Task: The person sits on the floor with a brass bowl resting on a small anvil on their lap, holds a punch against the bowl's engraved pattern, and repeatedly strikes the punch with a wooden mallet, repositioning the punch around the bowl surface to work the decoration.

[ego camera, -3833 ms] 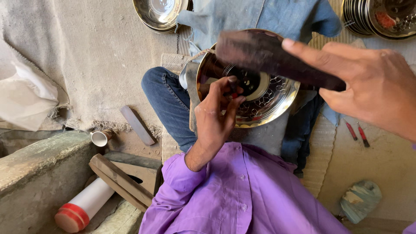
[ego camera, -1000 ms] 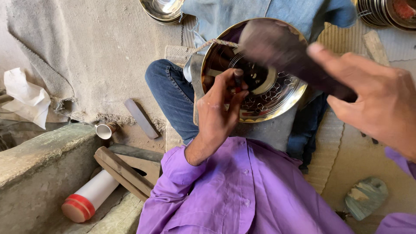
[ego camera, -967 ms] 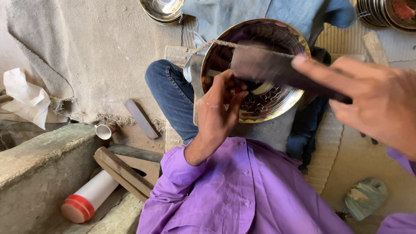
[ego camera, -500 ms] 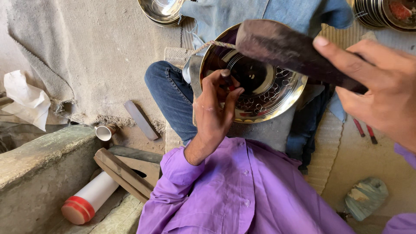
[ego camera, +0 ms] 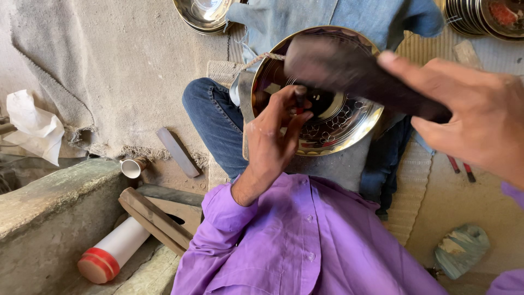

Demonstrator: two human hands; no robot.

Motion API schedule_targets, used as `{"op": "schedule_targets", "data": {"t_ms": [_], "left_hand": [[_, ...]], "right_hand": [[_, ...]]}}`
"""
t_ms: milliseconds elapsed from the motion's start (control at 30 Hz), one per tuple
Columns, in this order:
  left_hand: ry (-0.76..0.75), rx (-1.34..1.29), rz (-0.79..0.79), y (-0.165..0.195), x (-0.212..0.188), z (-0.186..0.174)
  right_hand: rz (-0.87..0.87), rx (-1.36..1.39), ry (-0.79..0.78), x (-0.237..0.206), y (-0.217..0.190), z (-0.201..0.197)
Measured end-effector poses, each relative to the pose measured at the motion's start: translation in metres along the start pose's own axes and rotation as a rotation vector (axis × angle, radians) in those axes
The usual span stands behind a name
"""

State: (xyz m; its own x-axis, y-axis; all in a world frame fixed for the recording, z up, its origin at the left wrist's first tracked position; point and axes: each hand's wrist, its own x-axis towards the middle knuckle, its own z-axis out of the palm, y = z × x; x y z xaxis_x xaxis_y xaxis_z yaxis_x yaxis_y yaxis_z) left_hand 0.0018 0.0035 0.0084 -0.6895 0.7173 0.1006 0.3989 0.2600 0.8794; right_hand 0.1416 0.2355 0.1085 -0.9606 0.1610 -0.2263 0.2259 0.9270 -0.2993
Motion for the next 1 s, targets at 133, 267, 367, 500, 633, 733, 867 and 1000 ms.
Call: {"op": "schedule_targets", "data": {"t_ms": [133,267,367,500,633,733,867,1000], "left_hand": [[-0.085,-0.075,0.037,0.002,0.01,-0.006],[-0.217,-0.083,0.116,0.002,0.02,-0.013],[-0.301,-0.104,0.198,0.0,0.029,-0.016],[-0.429,-0.119,0.3,-0.005,0.04,-0.02],[-0.564,-0.111,0.356,-0.009,0.056,-0.017],[-0.728,-0.12,0.385,-0.013,0.069,-0.017],[-0.949,-0.217,0.599,-0.015,0.089,-0.007],[-1.182,-0.229,0.619,-0.013,0.105,0.003]], "right_hand": [[0.054,0.046,-0.01,-0.002,0.001,0.005],[0.383,0.37,0.017,-0.017,0.01,0.024],[0.126,0.022,-0.003,-0.03,0.02,0.037],[0.151,0.424,0.285,-0.053,0.017,0.068],[0.26,0.387,0.293,-0.081,0.009,0.112],[0.385,0.581,0.391,-0.102,-0.002,0.153],[0.424,0.544,0.608,-0.122,-0.022,0.203],[0.57,0.638,0.731,-0.136,-0.045,0.237]]}}
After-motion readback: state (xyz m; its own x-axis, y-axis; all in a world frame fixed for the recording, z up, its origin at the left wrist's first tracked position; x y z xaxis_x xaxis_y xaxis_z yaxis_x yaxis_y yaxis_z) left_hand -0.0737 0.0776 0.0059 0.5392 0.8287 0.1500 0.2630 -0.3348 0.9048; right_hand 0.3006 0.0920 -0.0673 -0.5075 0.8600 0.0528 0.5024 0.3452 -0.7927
